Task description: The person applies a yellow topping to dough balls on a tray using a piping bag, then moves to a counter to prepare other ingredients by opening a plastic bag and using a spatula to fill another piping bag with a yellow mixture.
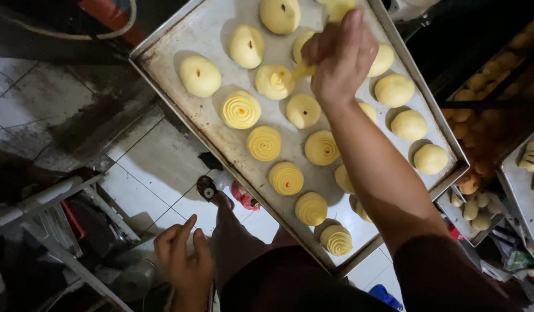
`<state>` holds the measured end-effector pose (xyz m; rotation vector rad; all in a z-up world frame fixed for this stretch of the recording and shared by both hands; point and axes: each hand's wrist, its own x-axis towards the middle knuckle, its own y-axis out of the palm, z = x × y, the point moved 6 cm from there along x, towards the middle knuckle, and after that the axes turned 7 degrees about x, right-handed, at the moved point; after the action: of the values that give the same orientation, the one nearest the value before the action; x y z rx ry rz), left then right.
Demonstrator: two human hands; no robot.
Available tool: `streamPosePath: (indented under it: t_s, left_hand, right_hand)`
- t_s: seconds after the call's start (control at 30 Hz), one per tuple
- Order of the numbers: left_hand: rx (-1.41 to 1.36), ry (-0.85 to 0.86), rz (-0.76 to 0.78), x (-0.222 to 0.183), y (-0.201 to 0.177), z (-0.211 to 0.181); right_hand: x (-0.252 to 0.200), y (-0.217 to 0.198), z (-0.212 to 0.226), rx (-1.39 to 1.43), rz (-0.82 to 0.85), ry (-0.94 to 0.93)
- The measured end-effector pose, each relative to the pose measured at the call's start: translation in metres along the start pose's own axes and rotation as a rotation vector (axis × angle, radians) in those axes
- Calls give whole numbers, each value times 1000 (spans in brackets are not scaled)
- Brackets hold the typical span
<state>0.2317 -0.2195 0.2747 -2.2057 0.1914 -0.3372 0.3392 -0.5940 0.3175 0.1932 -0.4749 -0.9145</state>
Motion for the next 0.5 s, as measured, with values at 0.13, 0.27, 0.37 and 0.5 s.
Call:
streamPosePath:
  t_s: [0.13,0.27,0.37,0.5]
  left_hand:
    - [-12,-65,-9,-3,-3,1]
    - [-54,-51,5,1,-6,-10]
    - [-71,-108,48,-10,-3,4]
    - [-89,-95,26,-12,-8,7]
  right_hand:
    - [14,8,-16,104,-65,6]
    - [-7,38,1,20,88,50]
    - [-23,18,3,-76,224,21]
    - [-3,8,11,-223,76,-22]
